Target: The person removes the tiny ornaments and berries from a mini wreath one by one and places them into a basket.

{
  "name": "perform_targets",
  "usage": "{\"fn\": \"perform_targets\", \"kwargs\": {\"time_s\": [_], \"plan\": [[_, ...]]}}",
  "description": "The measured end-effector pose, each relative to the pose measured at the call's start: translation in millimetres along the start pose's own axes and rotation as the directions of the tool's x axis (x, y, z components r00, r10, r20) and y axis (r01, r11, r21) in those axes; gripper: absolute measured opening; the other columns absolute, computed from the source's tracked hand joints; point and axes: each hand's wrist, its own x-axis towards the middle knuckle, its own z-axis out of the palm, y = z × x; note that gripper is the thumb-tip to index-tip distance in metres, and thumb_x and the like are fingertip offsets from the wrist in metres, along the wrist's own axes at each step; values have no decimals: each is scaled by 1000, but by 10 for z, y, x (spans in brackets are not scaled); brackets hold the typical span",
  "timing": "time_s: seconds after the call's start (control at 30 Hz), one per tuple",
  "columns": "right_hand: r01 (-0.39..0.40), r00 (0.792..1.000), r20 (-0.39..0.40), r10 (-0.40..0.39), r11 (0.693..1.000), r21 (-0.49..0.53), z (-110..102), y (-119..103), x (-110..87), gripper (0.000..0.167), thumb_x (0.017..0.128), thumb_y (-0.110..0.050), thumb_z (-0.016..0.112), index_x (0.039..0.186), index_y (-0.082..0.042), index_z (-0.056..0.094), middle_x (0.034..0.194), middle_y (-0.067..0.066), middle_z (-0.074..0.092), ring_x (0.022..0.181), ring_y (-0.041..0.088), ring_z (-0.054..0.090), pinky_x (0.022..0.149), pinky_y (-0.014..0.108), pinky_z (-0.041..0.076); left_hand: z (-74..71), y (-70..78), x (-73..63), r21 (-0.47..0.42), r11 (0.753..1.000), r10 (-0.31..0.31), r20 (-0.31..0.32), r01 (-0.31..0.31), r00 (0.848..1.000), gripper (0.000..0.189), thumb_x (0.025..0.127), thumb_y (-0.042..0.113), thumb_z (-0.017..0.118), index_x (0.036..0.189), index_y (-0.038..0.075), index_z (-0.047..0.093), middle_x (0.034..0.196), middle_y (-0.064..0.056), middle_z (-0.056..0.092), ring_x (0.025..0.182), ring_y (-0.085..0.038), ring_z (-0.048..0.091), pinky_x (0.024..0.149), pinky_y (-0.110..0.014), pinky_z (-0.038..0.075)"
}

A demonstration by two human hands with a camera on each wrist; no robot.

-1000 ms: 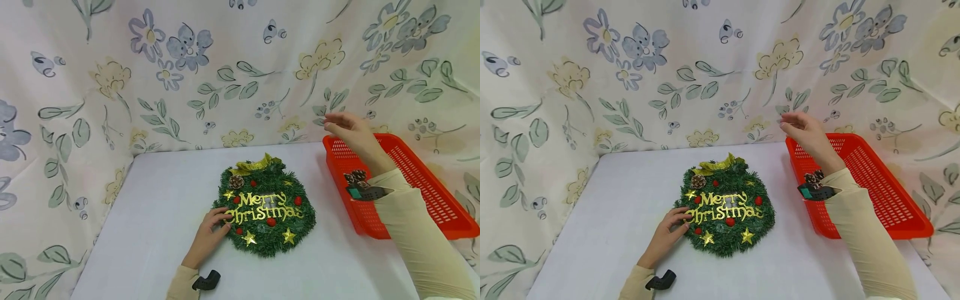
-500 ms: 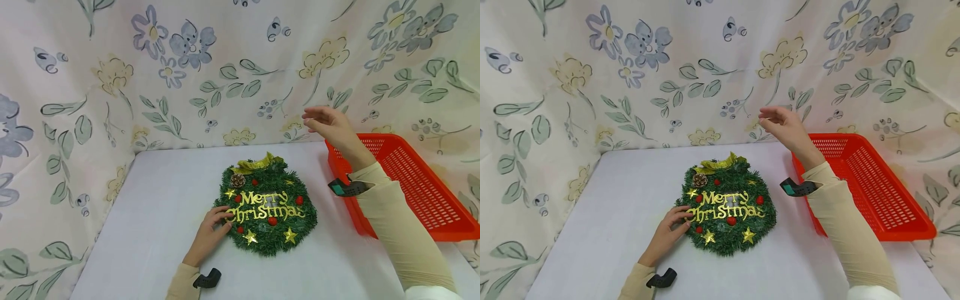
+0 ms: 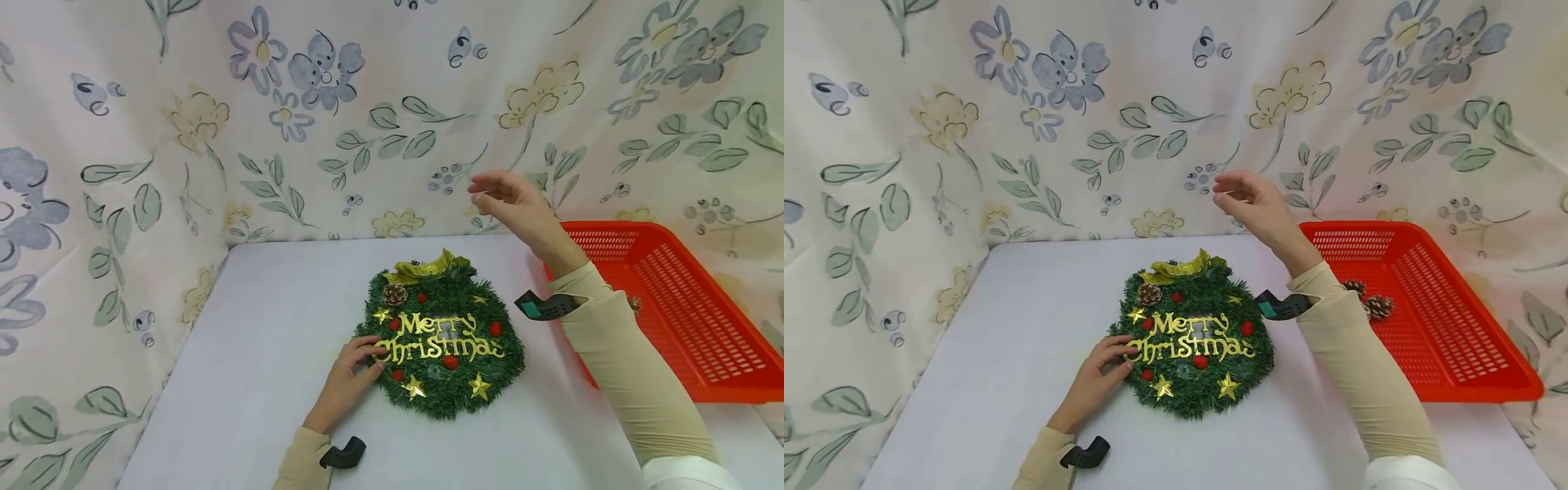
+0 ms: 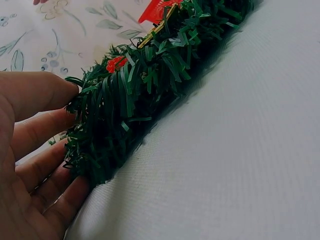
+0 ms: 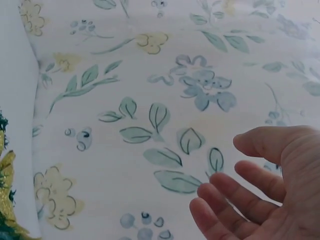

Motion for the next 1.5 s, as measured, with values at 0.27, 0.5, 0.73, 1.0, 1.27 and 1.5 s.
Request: {"fn": "perform_targets", "kwargs": {"time_s": [0.27,0.5,0.73,1.0,1.27,1.5], "plan": [[46,999,10,-47,998,44,188,12,94,40,102,-22,63,139,-9,57,127,2,65,106,10,64,89,20,54,-7,22,4,19,1000,-3,-13,3,1000,25,98,23,69,123,23,71,151,1,50,141,-24,45,104,-37,44],[49,997,50,-55,993,111,334,25,143,40,102,-22,63,138,-9,57,127,2,64,109,13,63,90,20,53,0,7,-1,14,1000,10,-9,-10,1000,25,98,24,69,123,22,71,152,-1,50,140,-25,45,103,-36,44],[60,995,74,-72,987,147,434,30,167,40,101,-18,63,139,-7,56,132,11,61,111,12,63,92,22,54,12,6,4,6,1000,1,-1,-1,1000,25,99,25,68,124,23,70,152,1,50,141,-24,45,104,-37,44],[43,993,97,-63,979,200,597,11,209,36,101,-17,63,136,-9,58,134,16,59,112,13,62,91,22,54,-10,-11,-3,9,1000,4,-6,-4,1000,24,99,26,68,123,24,71,152,2,50,140,-24,45,104,-38,43],[29,989,135,-55,981,191,738,49,227,39,103,-15,61,140,-5,54,137,17,58,116,20,61,93,26,54,-20,-17,-24,10,1000,2,1,-2,1000,25,99,26,68,124,23,70,152,0,50,140,-25,46,104,-37,43],[9,988,147,-40,978,209,849,118,210,39,102,-18,61,139,-8,55,134,10,61,121,25,60,98,32,54,-22,17,-20,9,1000,3,9,-3,1000,25,100,28,67,124,24,70,153,1,49,142,-24,44,106,-40,42]]}}
